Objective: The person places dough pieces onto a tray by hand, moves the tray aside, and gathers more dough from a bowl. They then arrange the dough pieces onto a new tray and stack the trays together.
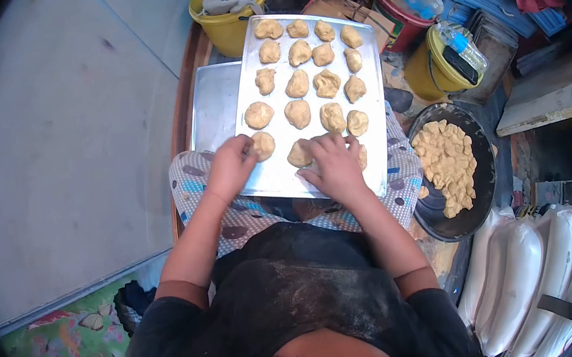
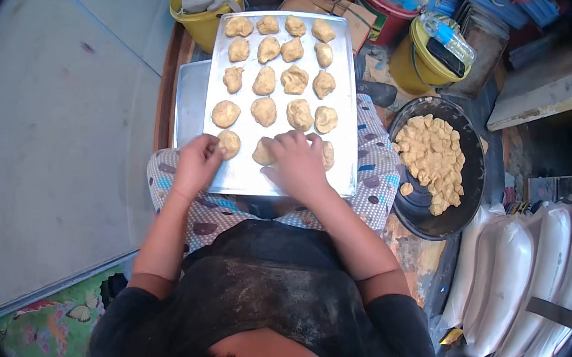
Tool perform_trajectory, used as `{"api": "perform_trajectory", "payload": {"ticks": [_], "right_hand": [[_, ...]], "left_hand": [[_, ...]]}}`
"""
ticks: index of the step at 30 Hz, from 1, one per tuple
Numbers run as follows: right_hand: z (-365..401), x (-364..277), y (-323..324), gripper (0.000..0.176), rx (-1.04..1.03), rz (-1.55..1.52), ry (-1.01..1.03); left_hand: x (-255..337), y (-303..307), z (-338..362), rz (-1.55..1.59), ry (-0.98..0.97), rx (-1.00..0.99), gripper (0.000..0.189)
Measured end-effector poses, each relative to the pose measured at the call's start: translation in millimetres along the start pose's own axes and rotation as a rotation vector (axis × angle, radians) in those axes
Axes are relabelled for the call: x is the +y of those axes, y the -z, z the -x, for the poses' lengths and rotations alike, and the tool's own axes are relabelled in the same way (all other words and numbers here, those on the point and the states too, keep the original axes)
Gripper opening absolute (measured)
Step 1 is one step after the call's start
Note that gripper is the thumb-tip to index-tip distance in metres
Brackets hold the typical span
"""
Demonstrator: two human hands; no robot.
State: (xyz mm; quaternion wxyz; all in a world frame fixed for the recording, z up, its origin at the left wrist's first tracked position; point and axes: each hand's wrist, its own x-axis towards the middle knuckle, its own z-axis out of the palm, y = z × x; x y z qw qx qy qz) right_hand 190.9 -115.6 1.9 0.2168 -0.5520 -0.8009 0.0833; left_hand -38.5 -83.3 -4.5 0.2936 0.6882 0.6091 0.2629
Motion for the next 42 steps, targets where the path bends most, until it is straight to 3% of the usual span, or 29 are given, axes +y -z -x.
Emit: {"api": "perform_trajectory", "payload": {"ticks": [5,7,8,12,19,21,23,27,29,30,34,36,38,41,42], "right_hand": [[-4,0,-10,0.037,-0.07,0.042,0.035],[-4,-4,-6,0.04,-0.066,0.006,0.026],[-4,-7,-6,0.044,-0.061,-0.039,0.018],[-11,-4,-10,0.047,-0.229,-0.039,0.043],[-39,21,8,0.048,-0.048,-0.137,-0.002],[-54,36,5,0.048,0.014,-0.093,0.013],[-73,63,0,0.05,0.119,-0.121,-0.195],[-104,81,8,0.053,0.136,0.051,-0.227],[-114,85,10,0.053,-0.113,0.03,-0.224],[-114,87,8,0.056,-0.061,0.045,-0.19],[-116,107,15,0.053,0.082,-0.025,-0.258],[-132,114,16,0.049,0.104,-0.031,-0.251],[-153,121,6,0.044,0.174,0.01,-0.192],[-175,114,-5,0.041,0.062,0.129,-0.134],[-180,114,-3,0.041,-0.015,0.14,-0.171]], "left_hand": [[19,3,3,-0.033,0.186,-0.115,0.03],[17,4,-9,-0.104,-0.031,0.201,0.032],[13,3,-18,-0.04,-0.065,0.251,0.034],[-1,-7,-51,-0.038,-0.092,0.193,0.03],[1,-6,-60,0.011,0.073,0.102,0.027],[5,-4,-68,-0.072,0.042,0.126,0.029],[5,-5,-77,-0.034,-0.162,0.315,0.034],[9,-9,-111,0.039,-0.196,0.25,0.041],[5,-14,-124,0.01,-0.169,0.095,0.043],[9,-12,-125,0.012,-0.158,0.074,0.043],[14,-9,-136,0.029,-0.1,0.113,0.043],[0,-16,-161,-0.135,-0.357,0.309,0.042],[12,-15,-180,-0.143,-0.326,0.311,0.042],[20,-16,-201,-0.163,-0.256,0.316,0.04],[20,-16,-206,-0.14,-0.176,0.222,0.04]]}}
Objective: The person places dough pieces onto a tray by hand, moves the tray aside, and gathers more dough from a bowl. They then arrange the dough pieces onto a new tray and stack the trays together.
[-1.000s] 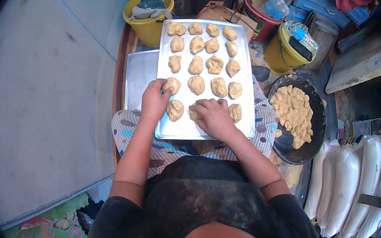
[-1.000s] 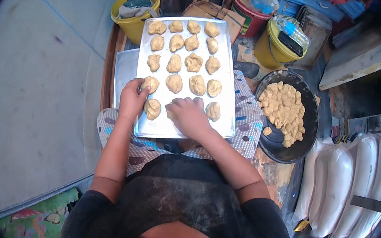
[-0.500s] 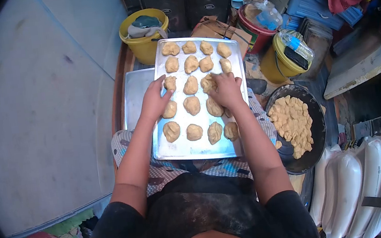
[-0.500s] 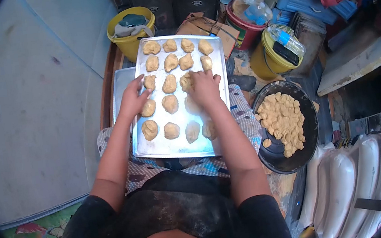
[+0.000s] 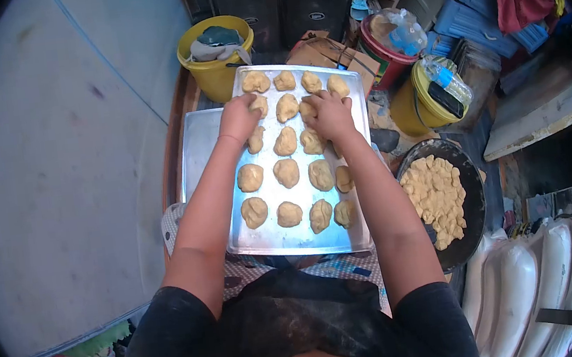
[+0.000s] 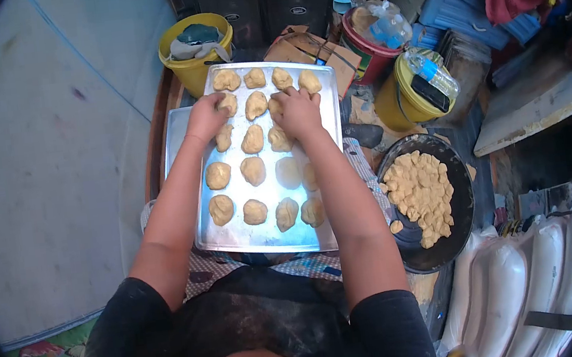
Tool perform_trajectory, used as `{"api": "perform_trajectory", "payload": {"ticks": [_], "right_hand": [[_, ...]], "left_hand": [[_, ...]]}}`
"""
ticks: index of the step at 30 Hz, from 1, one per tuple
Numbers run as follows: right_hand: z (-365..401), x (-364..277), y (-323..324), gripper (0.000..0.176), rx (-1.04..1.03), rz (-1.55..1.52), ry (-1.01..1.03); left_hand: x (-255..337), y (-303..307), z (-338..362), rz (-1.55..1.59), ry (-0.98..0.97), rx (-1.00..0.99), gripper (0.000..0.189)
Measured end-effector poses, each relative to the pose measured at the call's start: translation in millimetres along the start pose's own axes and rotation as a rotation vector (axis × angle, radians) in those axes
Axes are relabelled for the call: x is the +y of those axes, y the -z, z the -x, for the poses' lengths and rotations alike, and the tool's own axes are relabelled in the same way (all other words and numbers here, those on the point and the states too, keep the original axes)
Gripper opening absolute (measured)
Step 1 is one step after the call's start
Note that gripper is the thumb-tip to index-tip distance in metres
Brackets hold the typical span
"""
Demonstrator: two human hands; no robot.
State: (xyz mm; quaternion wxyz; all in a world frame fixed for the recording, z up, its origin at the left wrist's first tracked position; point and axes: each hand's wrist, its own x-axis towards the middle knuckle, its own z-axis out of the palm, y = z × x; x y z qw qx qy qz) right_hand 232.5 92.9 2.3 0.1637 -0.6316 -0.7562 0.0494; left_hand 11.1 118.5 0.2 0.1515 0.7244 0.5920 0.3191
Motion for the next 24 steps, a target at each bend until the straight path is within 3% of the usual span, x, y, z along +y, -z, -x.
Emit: {"api": "perform_trajectory", "payload": {"ticks": [1,5,9,11,15,17,19,21,22,23,24], "right_hand": [[-3,0,2,0.041,0.004,-0.003,0.006],[1,2,7,0.044,-0.086,0.035,-0.092],[0,11,7,0.047,-0.017,-0.013,-0.103],[-9,21,5,0.047,0.128,-0.066,-0.134],[-20,24,14,0.046,0.197,-0.125,-0.155],[-17,17,16,0.046,0.175,-0.152,-0.157],[-13,6,12,0.046,0.175,-0.191,-0.106],[-9,-11,2,0.049,0.154,-0.22,-0.069],[-9,-20,-6,0.051,0.233,-0.243,0.039],[-8,-31,-14,0.053,0.313,-0.271,0.145],[-1,-51,-7,0.058,0.206,-0.311,0.177]], "left_hand": [[-2,-1,-4,0.022,0.078,-0.098,0.039],[-11,-11,-4,0.043,-0.003,-0.016,0.039],[-7,-12,-6,0.1,0.008,0.008,0.038],[-8,-17,-15,0.04,0.013,0.297,0.039],[-30,-27,-49,0.038,-0.09,0.359,0.04],[-37,-27,-56,0.031,-0.056,0.071,0.044],[-32,-14,-51,0.059,-0.009,0.034,0.046],[-37,2,-30,0.348,0.053,0.155,0.045],[-52,9,-18,0.309,0.052,0.321,0.046],[-79,14,-5,0.292,0.077,0.34,0.046],[-117,11,13,0.29,0.23,0.522,0.045]]}}
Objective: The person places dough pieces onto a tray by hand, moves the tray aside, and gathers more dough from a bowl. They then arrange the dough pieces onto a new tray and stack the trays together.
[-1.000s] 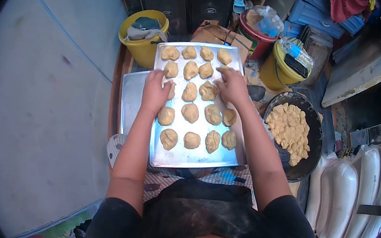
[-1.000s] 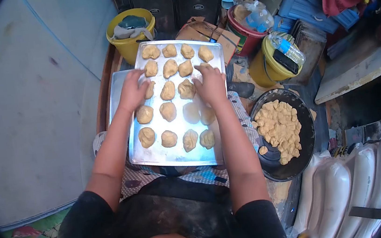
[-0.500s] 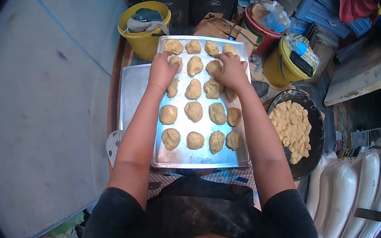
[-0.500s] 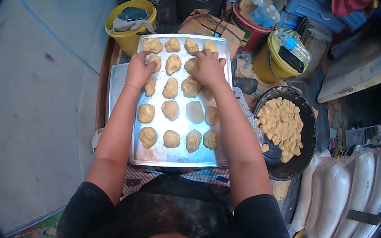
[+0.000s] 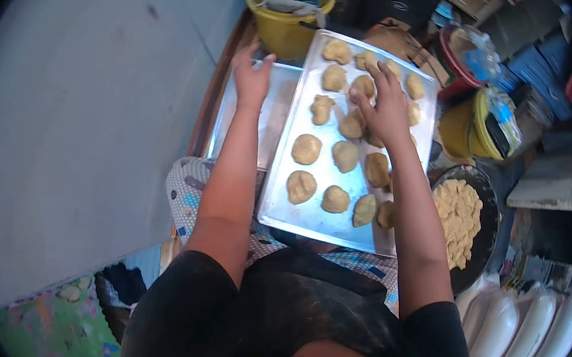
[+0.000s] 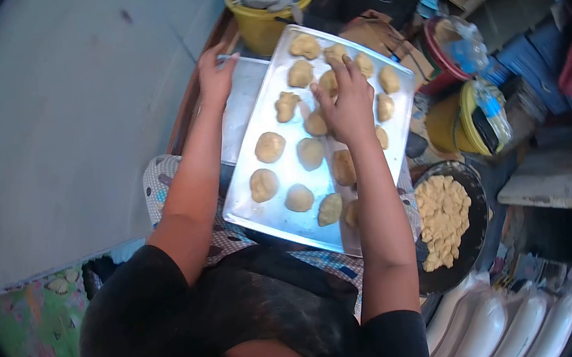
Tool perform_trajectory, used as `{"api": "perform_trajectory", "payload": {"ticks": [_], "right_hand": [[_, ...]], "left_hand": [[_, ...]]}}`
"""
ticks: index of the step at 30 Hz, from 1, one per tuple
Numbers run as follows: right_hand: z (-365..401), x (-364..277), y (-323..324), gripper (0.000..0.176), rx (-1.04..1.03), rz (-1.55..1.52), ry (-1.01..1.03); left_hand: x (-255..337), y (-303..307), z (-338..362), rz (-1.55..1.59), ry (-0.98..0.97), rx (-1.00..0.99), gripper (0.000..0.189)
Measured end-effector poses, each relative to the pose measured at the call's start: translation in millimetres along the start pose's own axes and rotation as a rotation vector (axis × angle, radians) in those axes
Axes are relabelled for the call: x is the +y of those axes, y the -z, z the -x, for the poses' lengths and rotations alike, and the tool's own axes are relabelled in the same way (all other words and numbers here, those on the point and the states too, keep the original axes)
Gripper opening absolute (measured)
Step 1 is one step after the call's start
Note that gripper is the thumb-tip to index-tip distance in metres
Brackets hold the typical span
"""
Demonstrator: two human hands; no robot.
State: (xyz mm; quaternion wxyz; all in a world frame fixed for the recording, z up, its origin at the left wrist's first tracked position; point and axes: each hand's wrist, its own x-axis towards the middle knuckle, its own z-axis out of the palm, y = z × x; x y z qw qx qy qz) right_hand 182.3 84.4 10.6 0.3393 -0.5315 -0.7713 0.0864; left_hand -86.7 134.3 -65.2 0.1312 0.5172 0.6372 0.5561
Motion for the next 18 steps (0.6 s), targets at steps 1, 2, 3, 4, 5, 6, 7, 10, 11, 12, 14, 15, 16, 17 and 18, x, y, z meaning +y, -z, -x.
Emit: {"api": "perform_trajectory", "payload": {"ticks": [1,2,3,4,5,6,7,10,11,12,14,15,16,17,18], "right_hand": [[5,-9,-11,0.058,-0.017,-0.016,0.014],[9,-15,-22,0.06,-0.129,0.108,0.022],[13,-19,-32,0.063,-0.24,0.236,0.031],[15,-21,-40,0.067,-0.4,0.263,-0.027],[17,-21,-46,0.067,-0.414,0.257,-0.015],[19,-21,-48,0.068,-0.388,0.284,-0.006],[21,-21,-49,0.068,-0.362,0.314,0.002],[21,-21,-49,0.07,-0.372,0.33,-0.011],[22,-20,-50,0.07,-0.368,0.329,-0.007],[23,-19,-52,0.07,-0.37,0.334,-0.007],[23,-20,-51,0.069,-0.367,0.332,-0.016],[23,-21,-51,0.069,-0.364,0.335,-0.019],[22,-22,-50,0.07,-0.372,0.329,-0.022],[22,-23,-49,0.07,-0.379,0.323,-0.026],[22,-25,-48,0.07,-0.381,0.326,-0.031]], "left_hand": [[-38,13,7,-0.013,0.118,0.2,0.044],[-62,27,21,0.186,0.383,0.307,0.04],[-92,38,39,0.393,0.644,0.414,0.035],[-168,39,59,0.493,0.859,0.422,0.024],[-195,33,87,0.445,1.056,0.584,0.02],[-222,32,113,0.425,1.233,0.612,0.025],[-245,29,137,0.404,1.374,0.574,0.031],[-279,7,194,0.399,1.577,0.408,0.049],[-287,-2,207,0.405,1.594,0.36,0.055],[-298,-13,217,0.423,1.593,0.316,0.062],[-342,-27,237,0.442,1.584,0.293,0.068],[-374,-32,247,0.682,1.545,0.348,0.071],[-367,-31,240,0.923,1.491,0.398,0.075],[-358,-30,237,0.836,1.517,0.393,0.076],[-323,-22,223,0.749,1.545,0.387,0.077]]}}
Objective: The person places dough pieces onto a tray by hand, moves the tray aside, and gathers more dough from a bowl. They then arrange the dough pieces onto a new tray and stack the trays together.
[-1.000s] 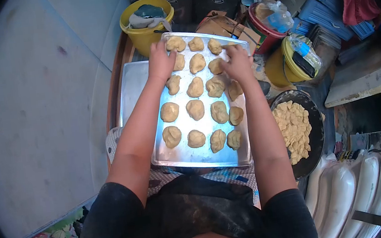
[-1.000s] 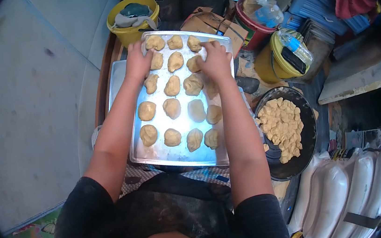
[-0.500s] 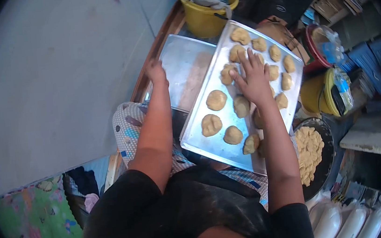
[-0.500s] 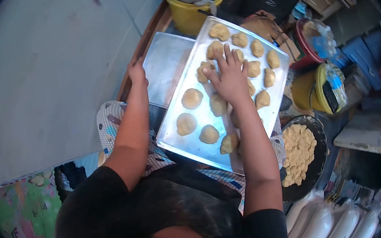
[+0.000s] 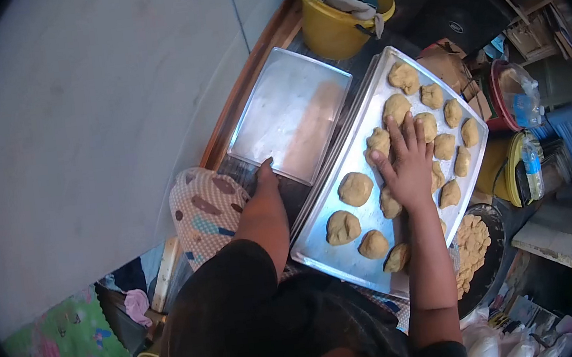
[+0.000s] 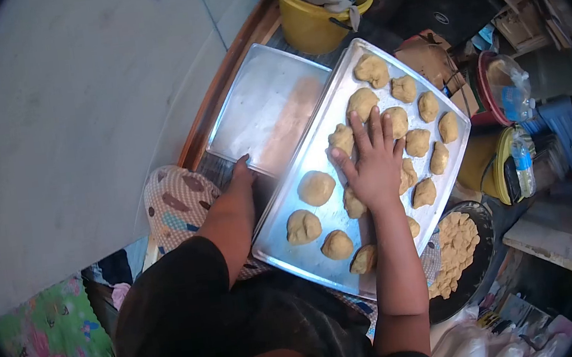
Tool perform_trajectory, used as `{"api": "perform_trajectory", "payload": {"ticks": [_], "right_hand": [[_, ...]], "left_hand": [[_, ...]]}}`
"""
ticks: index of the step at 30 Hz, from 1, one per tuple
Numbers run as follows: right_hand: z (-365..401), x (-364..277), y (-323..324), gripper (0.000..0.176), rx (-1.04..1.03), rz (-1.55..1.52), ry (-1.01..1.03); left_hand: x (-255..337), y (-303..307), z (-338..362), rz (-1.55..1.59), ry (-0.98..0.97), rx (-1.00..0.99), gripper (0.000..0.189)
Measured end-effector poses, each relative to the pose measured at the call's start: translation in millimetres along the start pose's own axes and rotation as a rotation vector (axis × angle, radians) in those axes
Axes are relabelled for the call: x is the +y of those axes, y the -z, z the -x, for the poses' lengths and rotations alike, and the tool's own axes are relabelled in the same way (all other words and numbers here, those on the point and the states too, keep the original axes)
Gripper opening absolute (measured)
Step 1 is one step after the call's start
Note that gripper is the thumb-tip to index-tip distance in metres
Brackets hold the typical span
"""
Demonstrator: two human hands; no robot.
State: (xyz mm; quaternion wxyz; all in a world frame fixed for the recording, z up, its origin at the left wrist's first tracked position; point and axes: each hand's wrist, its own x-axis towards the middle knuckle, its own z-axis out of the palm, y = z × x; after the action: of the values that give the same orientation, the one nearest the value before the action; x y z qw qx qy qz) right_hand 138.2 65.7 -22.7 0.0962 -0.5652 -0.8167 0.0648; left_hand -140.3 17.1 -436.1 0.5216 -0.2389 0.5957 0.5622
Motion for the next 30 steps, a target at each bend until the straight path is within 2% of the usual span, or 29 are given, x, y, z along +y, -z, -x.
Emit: {"api": "perform_trajectory", "payload": {"ticks": [1,2,3,5,6,8,10,11,12,13,14,15,16,17,18,19,20,21,22,23,25,27,28,29,30], "right_hand": [[-2,0,-1,0.07,0.007,0.008,-0.012],[-3,0,0,0.07,-0.003,0.007,-0.009],[-1,0,1,0.07,-0.017,0.003,-0.007],[0,1,-1,0.07,0.004,-0.004,-0.018],[-1,1,-2,0.07,0.001,-0.003,-0.015],[-1,2,-4,0.07,-0.001,0.001,-0.024],[-1,0,1,0.071,-0.019,-0.025,-0.035],[-1,0,3,0.071,-0.019,-0.036,-0.036],[-1,1,2,0.071,-0.014,-0.062,-0.032],[1,3,3,0.071,-0.007,-0.084,-0.024],[2,5,6,0.071,-0.002,-0.106,-0.024],[5,5,9,0.072,0.006,-0.126,-0.022],[11,2,18,0.071,0.096,-0.122,-0.019],[18,-5,31,0.065,0.206,-0.135,-0.006],[24,-11,39,0.063,0.264,-0.267,-0.001],[31,-18,42,0.06,0.315,-0.403,0.004],[36,-28,38,0.059,0.271,-0.627,0.009],[39,-40,34,0.058,0.226,-0.852,0.019],[46,-58,35,0.054,0.148,-0.948,-0.026],[52,-73,44,0.062,-0.036,-1.143,-0.126],[59,-91,51,0.071,-0.19,-1.578,-0.238],[67,-92,66,0.072,-0.245,-1.973,-0.273],[73,-84,75,0.069,-0.227,-2.028,-0.231],[77,-77,79,0.063,-0.066,-1.995,-0.275],[88,-68,92,0.06,0.091,-1.816,-0.242]], "left_hand": [[14,-12,42,-0.059,0.001,0.054,0.078],[16,-21,53,-0.123,-0.08,0.133,0.07],[18,-24,53,-0.136,-0.078,0.128,0.07],[29,-27,55,-0.136,-0.472,-0.04,0.051],[46,-44,92,-0.107,-0.538,0.003,0.041],[75,-69,133,-0.06,-0.778,-0.144,0.038],[111,-96,159,-0.022,-0.917,-0.223,0.035],[132,-109,195,-0.125,-1.056,-0.16,0.032],[154,-109,224,-0.358,-1.05,-0.085,0.026],[172,-106,219,-0.537,-1.235,-0.053,0.03],[179,-109,263,-0.493,-1.348,-0.09,0.031],[186,-101,314,-0.672,-1.398,-0.092,0.028],[191,-92,340,-0.68,-1.522,-0.166,0.024],[195,-80,372,-0.706,-1.776,-0.146,0.022],[199,-63,396,-0.735,-1.753,-0.143,0.02],[203,-44,416,-0.766,-1.712,-0.044,0.02],[206,-26,438,-0.794,-1.669,0.058,0.02],[201,-14,470,-0.61,-1.606,0.027,0.02],[196,-6,497,-0.428,-1.531,-0.002,0.019],[193,2,512,-0.427,-1.535,-0.005,0.019],[184,16,532,0.144,-1.411,-0.547,0.022],[168,27,538,0.131,-1.313,-0.649,0.034],[149,27,550,0.168,-1.124,-0.701,0.037],[135,30,546,0.131,-1.086,-0.783,0.036],[118,33,532,0.097,-1.047,-0.863,0.036]]}}
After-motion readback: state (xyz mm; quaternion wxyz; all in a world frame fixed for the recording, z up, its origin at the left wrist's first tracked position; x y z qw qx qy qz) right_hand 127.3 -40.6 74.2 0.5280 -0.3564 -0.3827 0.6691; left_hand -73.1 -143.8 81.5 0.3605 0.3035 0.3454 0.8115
